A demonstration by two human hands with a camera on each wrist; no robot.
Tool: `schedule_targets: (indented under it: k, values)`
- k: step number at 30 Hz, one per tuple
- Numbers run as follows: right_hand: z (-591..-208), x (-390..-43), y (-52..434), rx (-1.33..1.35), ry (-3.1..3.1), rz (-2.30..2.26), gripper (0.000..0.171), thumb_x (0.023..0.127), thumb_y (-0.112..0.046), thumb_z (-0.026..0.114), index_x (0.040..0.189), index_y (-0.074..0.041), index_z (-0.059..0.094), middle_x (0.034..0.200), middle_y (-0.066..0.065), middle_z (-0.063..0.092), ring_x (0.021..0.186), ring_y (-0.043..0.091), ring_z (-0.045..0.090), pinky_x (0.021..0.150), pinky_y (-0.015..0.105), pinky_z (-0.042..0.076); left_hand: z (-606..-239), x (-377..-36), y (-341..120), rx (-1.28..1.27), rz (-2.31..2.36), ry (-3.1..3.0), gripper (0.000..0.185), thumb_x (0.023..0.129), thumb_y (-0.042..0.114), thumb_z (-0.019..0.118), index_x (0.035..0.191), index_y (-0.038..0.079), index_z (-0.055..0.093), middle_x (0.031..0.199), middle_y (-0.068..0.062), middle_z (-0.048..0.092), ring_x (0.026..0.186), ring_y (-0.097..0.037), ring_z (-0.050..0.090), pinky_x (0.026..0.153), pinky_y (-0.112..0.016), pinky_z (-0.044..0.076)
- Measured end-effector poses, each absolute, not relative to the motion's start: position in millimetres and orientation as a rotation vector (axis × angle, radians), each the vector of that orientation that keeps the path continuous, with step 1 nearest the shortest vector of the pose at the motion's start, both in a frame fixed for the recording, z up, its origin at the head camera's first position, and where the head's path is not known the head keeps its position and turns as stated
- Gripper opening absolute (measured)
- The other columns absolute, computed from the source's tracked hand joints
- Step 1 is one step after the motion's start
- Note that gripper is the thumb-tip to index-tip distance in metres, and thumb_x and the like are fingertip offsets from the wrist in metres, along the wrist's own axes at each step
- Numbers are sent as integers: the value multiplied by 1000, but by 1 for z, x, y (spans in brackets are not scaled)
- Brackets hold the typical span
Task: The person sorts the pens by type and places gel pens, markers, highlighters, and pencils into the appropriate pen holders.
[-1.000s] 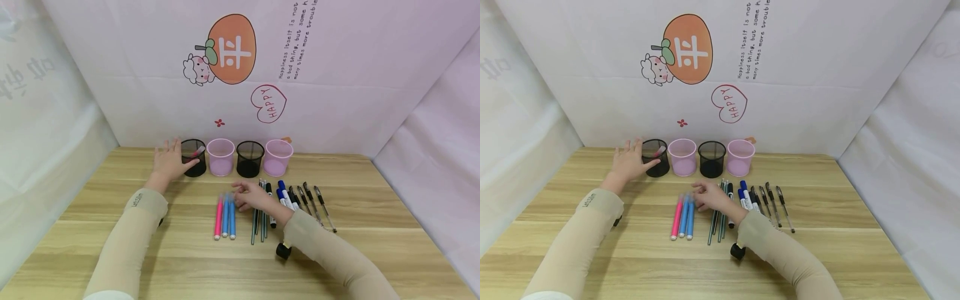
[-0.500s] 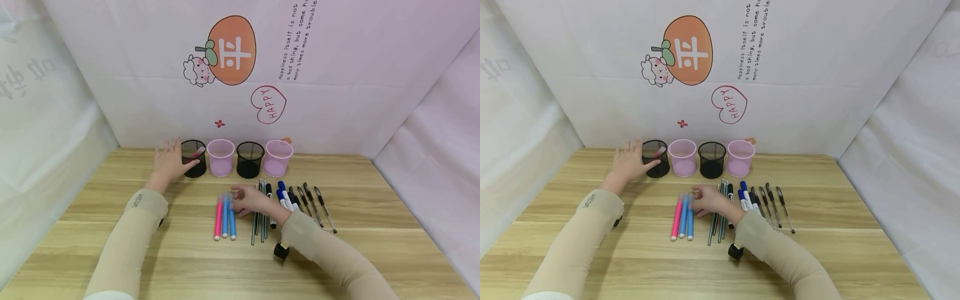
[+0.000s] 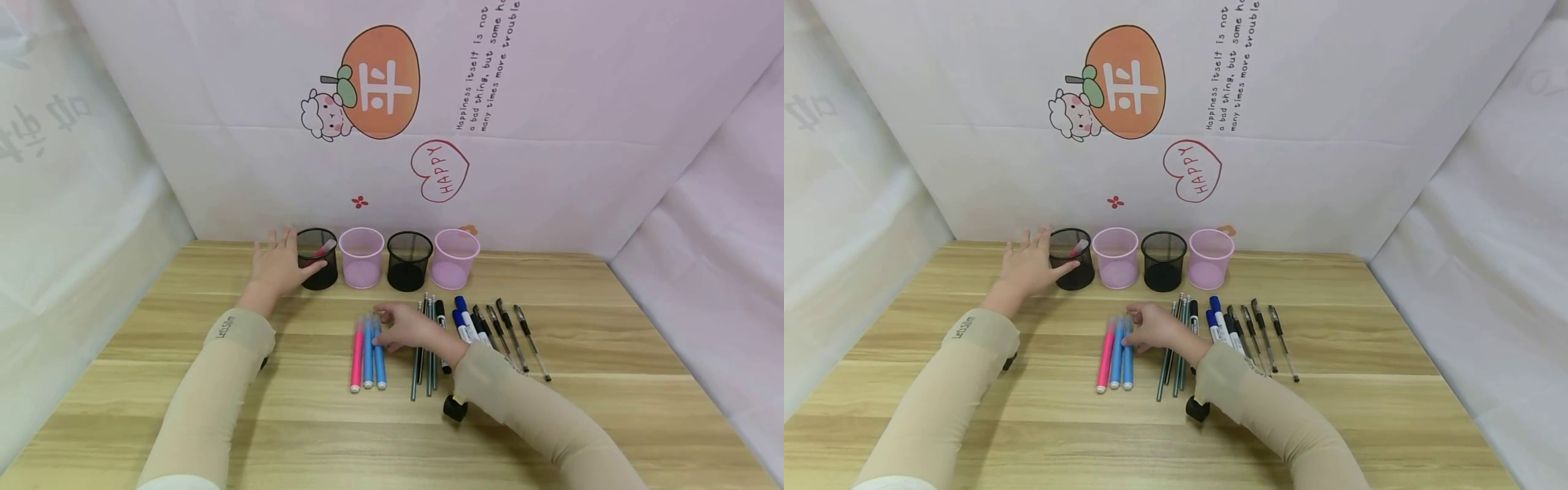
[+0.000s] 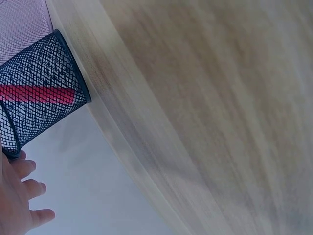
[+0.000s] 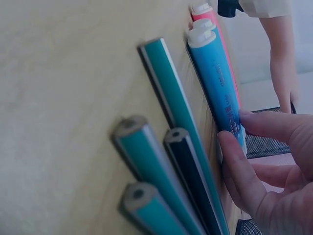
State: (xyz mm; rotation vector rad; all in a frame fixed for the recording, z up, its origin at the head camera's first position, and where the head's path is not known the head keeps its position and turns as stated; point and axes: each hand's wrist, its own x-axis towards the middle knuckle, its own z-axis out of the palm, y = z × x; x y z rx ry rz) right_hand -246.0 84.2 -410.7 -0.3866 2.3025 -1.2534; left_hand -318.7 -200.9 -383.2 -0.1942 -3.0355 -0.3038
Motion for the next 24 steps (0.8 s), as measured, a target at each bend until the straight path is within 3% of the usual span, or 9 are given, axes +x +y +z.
schedule_targets:
  k: [9,24]
  values:
    - [-410,-254,80,-335,2316,-1227,72,87,2,79,151,2,46,123,17,54,71,20,71,67,30,62,-383,-318,-201,-191,-298,-3040,108,96,70,50,162,-5,11,167,-26,14,153,-49,6,118,-70,3]
    - [-412,-260,82,-299,2229,-1322,55,87,5,76,136,2,53,114,16,53,79,25,70,69,34,63,-384,-320,-201,-188,-294,-3039,108,96,71,50,162,-5,12,167,-26,14,153,-49,6,118,-70,4]
